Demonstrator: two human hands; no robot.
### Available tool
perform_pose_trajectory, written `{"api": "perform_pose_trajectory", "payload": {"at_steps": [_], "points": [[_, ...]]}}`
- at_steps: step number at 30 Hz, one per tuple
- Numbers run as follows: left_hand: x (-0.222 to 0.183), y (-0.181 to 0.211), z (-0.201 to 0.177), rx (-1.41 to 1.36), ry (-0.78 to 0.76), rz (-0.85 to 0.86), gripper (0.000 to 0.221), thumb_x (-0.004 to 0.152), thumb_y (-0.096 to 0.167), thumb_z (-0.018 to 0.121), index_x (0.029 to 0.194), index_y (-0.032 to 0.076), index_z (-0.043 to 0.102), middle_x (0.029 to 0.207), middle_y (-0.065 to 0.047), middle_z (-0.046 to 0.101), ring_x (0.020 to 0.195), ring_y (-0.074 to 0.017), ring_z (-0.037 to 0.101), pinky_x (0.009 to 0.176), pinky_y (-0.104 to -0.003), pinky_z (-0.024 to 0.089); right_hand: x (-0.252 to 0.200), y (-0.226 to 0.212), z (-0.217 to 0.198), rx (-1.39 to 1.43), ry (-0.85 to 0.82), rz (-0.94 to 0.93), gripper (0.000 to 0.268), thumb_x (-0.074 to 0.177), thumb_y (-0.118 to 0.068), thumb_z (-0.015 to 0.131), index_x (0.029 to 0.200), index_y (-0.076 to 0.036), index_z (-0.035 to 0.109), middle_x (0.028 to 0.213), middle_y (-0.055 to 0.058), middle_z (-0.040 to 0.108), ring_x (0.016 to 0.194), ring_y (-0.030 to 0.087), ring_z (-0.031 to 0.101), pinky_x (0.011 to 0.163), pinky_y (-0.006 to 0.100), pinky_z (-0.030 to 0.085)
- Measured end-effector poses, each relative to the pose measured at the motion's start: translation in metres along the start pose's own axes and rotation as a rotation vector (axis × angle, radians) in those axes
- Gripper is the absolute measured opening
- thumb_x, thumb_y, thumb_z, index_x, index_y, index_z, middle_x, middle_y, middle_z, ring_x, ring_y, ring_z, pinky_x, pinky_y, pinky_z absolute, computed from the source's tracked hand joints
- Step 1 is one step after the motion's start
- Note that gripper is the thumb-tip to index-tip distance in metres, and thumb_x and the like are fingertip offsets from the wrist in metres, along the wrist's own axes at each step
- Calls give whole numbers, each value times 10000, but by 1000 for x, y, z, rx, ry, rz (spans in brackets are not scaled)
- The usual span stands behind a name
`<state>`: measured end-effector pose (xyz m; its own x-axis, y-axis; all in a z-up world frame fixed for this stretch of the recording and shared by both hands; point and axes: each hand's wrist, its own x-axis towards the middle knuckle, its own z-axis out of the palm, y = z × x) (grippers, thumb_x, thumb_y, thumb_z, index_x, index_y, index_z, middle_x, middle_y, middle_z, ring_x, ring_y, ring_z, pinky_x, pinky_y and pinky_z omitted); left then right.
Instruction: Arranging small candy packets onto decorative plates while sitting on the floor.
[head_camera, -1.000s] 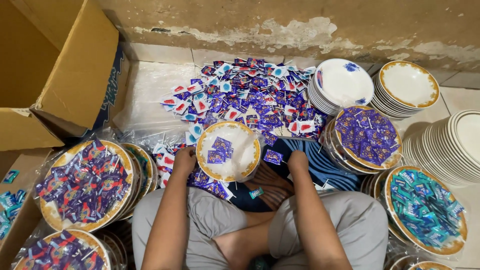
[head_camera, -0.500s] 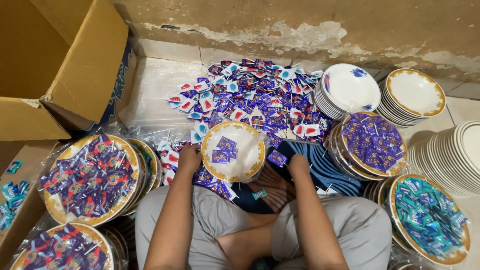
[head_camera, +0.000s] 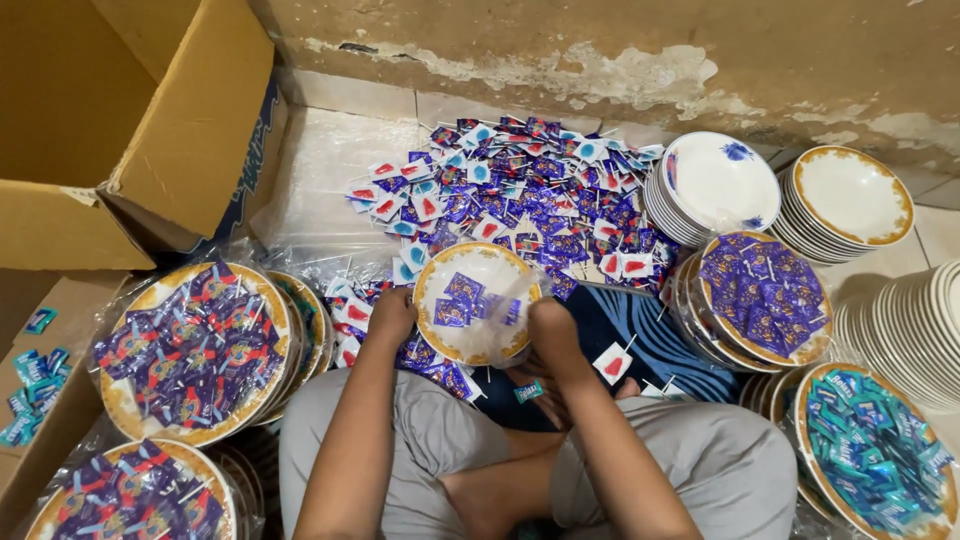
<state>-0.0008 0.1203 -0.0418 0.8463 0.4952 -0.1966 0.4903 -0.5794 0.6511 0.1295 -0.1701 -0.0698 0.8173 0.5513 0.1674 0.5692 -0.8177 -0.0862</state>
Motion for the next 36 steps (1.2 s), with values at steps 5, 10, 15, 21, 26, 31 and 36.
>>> {"api": "perform_pose_trajectory", "payload": {"at_steps": [5, 10, 15, 21, 26, 31, 36], "points": [[-3, 1, 0, 15, -18, -13, 414, 907, 167, 622, 1304, 56, 662, 1138, -206, 633, 1171, -413, 630, 1031, -481, 498, 28, -22, 59, 361, -51, -40, 131, 849, -125, 638, 837, -17, 711, 761, 171, 644, 765, 384, 691, 697, 446, 574], [0, 3, -1, 28, -36, -20, 424, 905, 173, 620, 1311, 56, 658, 1133, -202, 634, 1152, -417, 645, 1011, -486, 513, 29, -25, 19, 565, -160, 44, 184, 927, -95, 562, 1002, -9, 706, 935, 265, 686, 965, 473, 659, 851, 522, 542], [-4, 3, -3, 12, -56, -15, 443, 909, 153, 609, 1331, 20, 632, 1151, -232, 616, 1162, -453, 630, 1007, -510, 513, 31, 45, -76, 374, -208, -62, 128, 885, -173, 684, 952, -121, 779, 917, 162, 764, 943, 389, 719, 828, 482, 569], [-8, 9, -6, -21, -51, -1, 383, 905, 129, 610, 1267, 32, 684, 1088, -208, 666, 1137, -417, 657, 999, -477, 522, -15, 184, -46, -100, -512, 86, 201, 884, -194, 641, 991, -176, 811, 985, 111, 785, 984, 322, 750, 858, 439, 597], [-7, 6, -5, -2, -40, 2, 388, 898, 141, 622, 1267, 38, 682, 1085, -212, 677, 1144, -403, 657, 1001, -474, 525, -13, 167, -59, 97, -555, 177, 234, 838, -142, 676, 1029, -143, 812, 1005, 122, 789, 1040, 341, 738, 902, 439, 587], [-16, 15, -15, 20, -60, -9, 447, 898, 173, 636, 1330, 57, 643, 1125, -213, 652, 1160, -410, 648, 1008, -485, 521, 0, 147, -105, 435, -535, 234, 160, 863, -109, 718, 980, -47, 808, 683, 158, 752, 623, 262, 755, 695, 357, 599], [-4, 4, -5, 58, -54, 9, 449, 911, 156, 623, 1339, 23, 628, 1132, -223, 633, 1152, -432, 645, 1003, -496, 518, -8, 108, -153, 703, -461, 331, 139, 845, -41, 743, 954, 20, 805, 711, 208, 742, 538, 222, 714, 535, 311, 586]]}}
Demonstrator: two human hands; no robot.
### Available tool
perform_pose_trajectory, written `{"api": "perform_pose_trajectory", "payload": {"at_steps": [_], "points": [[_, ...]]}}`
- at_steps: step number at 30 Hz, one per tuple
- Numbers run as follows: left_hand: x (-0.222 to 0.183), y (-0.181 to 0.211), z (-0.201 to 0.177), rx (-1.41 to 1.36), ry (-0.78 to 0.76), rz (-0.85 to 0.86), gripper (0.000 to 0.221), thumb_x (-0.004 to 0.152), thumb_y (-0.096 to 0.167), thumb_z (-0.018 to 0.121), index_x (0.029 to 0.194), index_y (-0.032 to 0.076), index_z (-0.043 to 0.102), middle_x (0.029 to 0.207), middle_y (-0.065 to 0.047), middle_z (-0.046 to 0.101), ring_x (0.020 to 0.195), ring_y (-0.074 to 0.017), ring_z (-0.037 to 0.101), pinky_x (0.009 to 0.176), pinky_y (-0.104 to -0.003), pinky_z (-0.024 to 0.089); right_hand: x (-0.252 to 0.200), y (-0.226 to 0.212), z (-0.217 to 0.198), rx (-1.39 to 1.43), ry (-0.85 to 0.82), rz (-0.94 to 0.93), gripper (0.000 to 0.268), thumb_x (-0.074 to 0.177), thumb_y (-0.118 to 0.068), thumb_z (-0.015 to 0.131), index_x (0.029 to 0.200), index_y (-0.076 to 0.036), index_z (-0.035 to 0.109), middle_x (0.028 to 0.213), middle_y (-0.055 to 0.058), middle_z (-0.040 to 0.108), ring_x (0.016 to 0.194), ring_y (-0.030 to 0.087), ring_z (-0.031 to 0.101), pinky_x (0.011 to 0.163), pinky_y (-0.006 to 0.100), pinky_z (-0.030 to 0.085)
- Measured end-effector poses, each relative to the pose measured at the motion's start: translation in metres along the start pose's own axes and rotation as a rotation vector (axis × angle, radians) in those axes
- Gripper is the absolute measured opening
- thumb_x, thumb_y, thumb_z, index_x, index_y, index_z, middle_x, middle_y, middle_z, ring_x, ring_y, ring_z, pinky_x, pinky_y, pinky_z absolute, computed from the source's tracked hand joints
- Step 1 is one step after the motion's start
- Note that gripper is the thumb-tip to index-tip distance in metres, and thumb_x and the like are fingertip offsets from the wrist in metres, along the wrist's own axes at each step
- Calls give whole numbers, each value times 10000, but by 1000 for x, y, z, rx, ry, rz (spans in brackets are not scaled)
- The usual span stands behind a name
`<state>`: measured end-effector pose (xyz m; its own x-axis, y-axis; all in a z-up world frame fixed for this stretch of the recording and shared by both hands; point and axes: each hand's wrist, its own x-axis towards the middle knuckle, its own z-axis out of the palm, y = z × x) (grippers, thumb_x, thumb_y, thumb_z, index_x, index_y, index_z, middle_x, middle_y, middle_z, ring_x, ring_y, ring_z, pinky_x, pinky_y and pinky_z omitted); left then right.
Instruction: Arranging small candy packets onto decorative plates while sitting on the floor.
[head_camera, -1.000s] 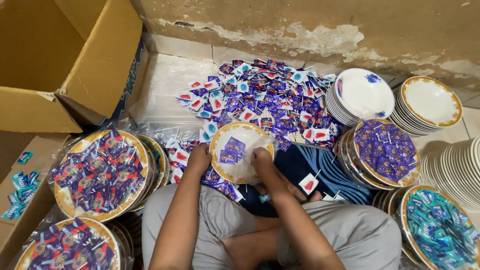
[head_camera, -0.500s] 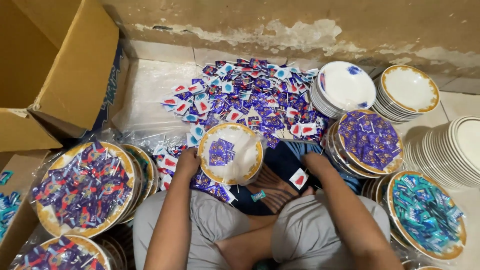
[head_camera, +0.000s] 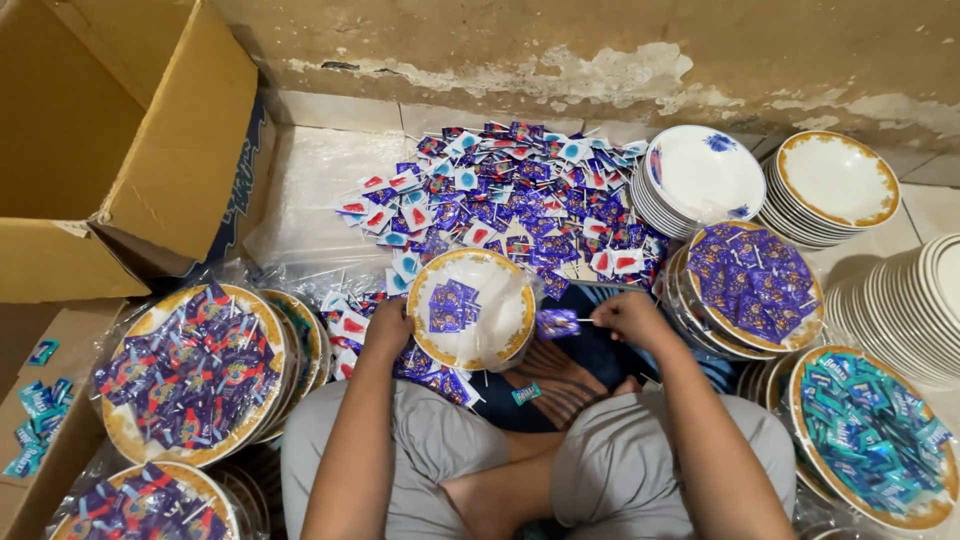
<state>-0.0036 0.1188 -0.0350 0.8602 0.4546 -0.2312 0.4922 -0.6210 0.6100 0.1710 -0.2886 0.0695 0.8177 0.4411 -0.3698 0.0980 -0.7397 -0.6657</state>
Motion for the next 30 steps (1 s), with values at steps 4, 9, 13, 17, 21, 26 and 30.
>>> {"api": "perform_pose_trajectory", "payload": {"at_steps": [4, 9, 13, 17, 21, 26, 30], "points": [[-1, 5, 0, 5, -8, 5, 458, 914, 165, 627, 1349, 24, 622, 1130, -207, 635, 1150, -420, 650, 999, -491, 520, 35, -4, 59, -4, 30, -67, 144, 850, -98, 770, 971, -33, 813, 731, 154, 740, 496, 203, 697, 496, 314, 571], [-11, 11, -6, 18, -33, -8, 489, 914, 174, 637, 1375, 17, 599, 1180, -230, 607, 1166, -446, 641, 1003, -506, 522, 94, 7, 132, -55, 106, -45, 103, 795, -288, 741, 836, -225, 811, 501, -29, 684, 583, 166, 739, 631, 268, 580], [-25, 23, -14, 5, -55, -12, 514, 915, 155, 636, 1396, -13, 571, 1186, -248, 605, 1178, -459, 632, 1010, -511, 515, 130, 5, 185, 17, 148, -68, 112, 801, -248, 737, 865, -188, 807, 495, 9, 679, 519, 163, 716, 575, 240, 560], [-17, 20, -15, -13, -61, 2, 516, 921, 149, 631, 1401, -29, 562, 1182, -256, 601, 1177, -470, 626, 1009, -513, 514, 133, -5, 210, 12, 139, -41, 145, 860, -171, 652, 883, -122, 786, 574, 69, 718, 587, 218, 736, 623, 283, 605], [-22, 25, -23, -6, -67, 26, 496, 928, 140, 623, 1385, -44, 570, 1141, -251, 616, 1161, -459, 634, 999, -494, 519, 93, -36, 170, 57, 89, -52, 116, 837, -187, 704, 883, -192, 810, 529, 56, 705, 550, 189, 739, 608, 263, 604], [-9, 10, -12, -10, -58, 25, 495, 923, 156, 630, 1383, -21, 585, 1117, -224, 628, 1154, -424, 644, 989, -468, 524, 100, -18, 94, -197, 236, -146, 303, 894, -154, 602, 1127, -220, 784, 1029, 109, 765, 1026, 331, 717, 919, 427, 579], [-8, 6, -11, -19, -63, 14, 492, 922, 163, 625, 1383, -7, 592, 1123, -221, 632, 1164, -416, 639, 994, -464, 521, 71, -20, 67, -456, 20, -304, 517, 943, -9, 457, 1402, -186, 617, 1378, 234, 610, 1247, 451, 602, 1033, 538, 520]]}}
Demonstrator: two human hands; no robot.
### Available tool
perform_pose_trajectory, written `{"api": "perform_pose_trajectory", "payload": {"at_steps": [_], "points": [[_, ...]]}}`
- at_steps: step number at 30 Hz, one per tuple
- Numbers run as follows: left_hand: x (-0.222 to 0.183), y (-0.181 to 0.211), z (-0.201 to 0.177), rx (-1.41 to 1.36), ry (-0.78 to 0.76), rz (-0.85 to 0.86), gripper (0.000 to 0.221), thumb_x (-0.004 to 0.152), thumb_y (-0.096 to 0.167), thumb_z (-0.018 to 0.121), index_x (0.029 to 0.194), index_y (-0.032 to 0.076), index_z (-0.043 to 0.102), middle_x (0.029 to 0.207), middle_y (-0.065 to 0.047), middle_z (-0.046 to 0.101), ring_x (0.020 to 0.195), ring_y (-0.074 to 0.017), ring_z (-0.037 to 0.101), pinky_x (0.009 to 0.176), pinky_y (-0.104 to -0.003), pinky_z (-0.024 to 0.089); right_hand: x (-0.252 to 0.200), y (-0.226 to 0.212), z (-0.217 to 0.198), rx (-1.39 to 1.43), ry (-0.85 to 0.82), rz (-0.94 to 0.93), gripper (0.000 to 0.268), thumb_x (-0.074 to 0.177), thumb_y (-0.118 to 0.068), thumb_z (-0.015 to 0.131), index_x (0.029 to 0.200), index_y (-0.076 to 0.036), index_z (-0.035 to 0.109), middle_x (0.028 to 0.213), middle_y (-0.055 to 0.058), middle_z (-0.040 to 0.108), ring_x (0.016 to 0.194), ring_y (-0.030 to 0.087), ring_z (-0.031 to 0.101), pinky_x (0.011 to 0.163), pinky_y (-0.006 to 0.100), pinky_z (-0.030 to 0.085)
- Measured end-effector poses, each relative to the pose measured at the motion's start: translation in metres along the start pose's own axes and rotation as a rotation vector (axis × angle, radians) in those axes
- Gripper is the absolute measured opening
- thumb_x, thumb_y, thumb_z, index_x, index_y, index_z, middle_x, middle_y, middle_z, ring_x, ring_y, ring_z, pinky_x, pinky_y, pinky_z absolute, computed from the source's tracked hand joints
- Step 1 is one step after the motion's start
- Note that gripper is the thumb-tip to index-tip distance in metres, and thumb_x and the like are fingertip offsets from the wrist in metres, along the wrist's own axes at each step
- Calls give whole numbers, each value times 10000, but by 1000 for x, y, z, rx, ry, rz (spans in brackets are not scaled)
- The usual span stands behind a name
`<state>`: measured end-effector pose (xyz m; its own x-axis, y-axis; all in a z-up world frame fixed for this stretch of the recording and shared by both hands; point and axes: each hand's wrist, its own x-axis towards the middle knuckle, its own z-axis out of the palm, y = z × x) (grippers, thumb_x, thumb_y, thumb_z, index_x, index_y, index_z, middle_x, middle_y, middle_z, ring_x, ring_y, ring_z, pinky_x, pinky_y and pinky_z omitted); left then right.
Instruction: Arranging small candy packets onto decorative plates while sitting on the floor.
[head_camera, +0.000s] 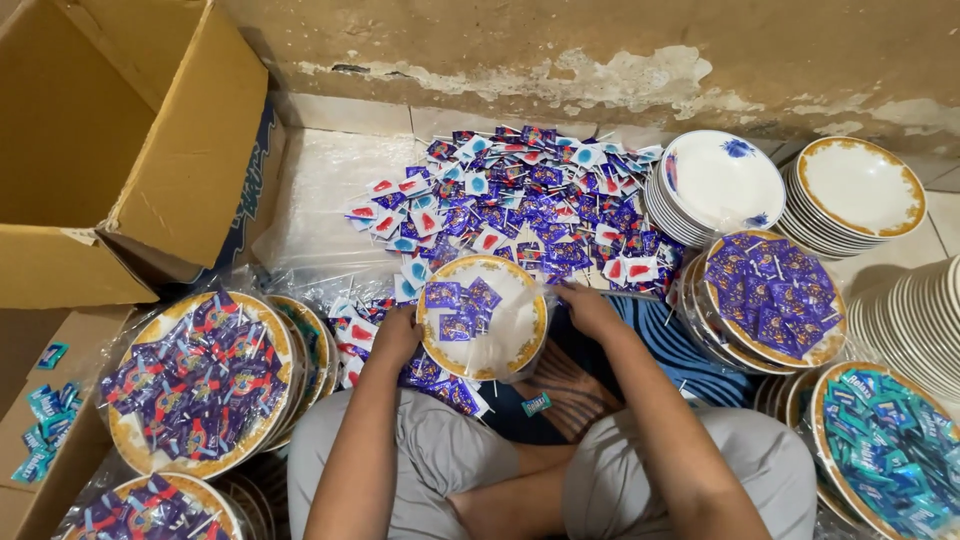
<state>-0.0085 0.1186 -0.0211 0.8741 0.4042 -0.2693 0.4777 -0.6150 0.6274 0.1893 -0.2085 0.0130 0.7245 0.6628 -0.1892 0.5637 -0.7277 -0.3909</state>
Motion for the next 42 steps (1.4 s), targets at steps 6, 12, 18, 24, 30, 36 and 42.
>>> {"api": "perform_pose_trajectory", "payload": {"at_steps": [6, 12, 18, 24, 30, 36, 42], "points": [[1, -1, 3, 12, 14, 15, 513, 910, 170, 647, 1388, -6, 588, 1127, -224, 639, 1165, -402, 645, 997, -463, 522, -25, 10, 30, 147, -211, 256, 341, 903, -243, 578, 1152, -105, 766, 901, 157, 786, 713, 241, 780, 848, 388, 614], [-4, 4, -2, -1, 14, 8, 505, 902, 171, 647, 1380, 14, 604, 1115, -207, 641, 1157, -389, 647, 998, -453, 521, -18, 37, 30, -131, 6, 207, 280, 875, -55, 625, 1097, -142, 772, 1174, 195, 675, 1025, 377, 717, 870, 455, 599], [-2, -3, 4, -11, 27, 23, 489, 905, 164, 656, 1369, 16, 612, 1102, -206, 647, 1152, -394, 648, 999, -451, 522, -25, -10, 0, -21, -480, 578, 464, 914, -47, 532, 1366, -58, 637, 1410, 277, 524, 1267, 380, 581, 1136, 435, 441], [-5, 0, 1, -42, 15, 13, 476, 917, 144, 638, 1372, 9, 607, 1158, -224, 639, 1190, -404, 630, 1035, -447, 500, -40, 86, 1, -95, -144, 372, 248, 776, -217, 779, 976, -81, 836, 981, 235, 778, 1021, 415, 732, 884, 482, 589], [-4, 4, 5, -58, 49, -13, 525, 845, 129, 720, 1347, 7, 626, 1135, -208, 659, 1167, -376, 652, 1010, -439, 523, -42, 22, -13, 109, 32, 217, 177, 854, -160, 709, 961, -76, 823, 958, 205, 779, 1005, 406, 726, 880, 455, 564], [-14, 20, -5, -93, 47, -6, 550, 838, 74, 723, 1357, -51, 594, 1142, -251, 625, 1165, -429, 643, 1014, -464, 514, -2, -21, 62, 40, 140, -30, 143, 851, -204, 731, 946, -122, 799, 925, 94, 756, 933, 322, 719, 836, 398, 579], [-2, 7, 4, -52, 40, -2, 536, 847, 98, 726, 1351, -30, 599, 1121, -217, 632, 1160, -411, 645, 1013, -447, 522, 47, -11, 150, 211, 426, -114, 28, 859, -143, 743, 855, -118, 754, 806, 56, 706, 821, 260, 713, 798, 338, 574]]}}
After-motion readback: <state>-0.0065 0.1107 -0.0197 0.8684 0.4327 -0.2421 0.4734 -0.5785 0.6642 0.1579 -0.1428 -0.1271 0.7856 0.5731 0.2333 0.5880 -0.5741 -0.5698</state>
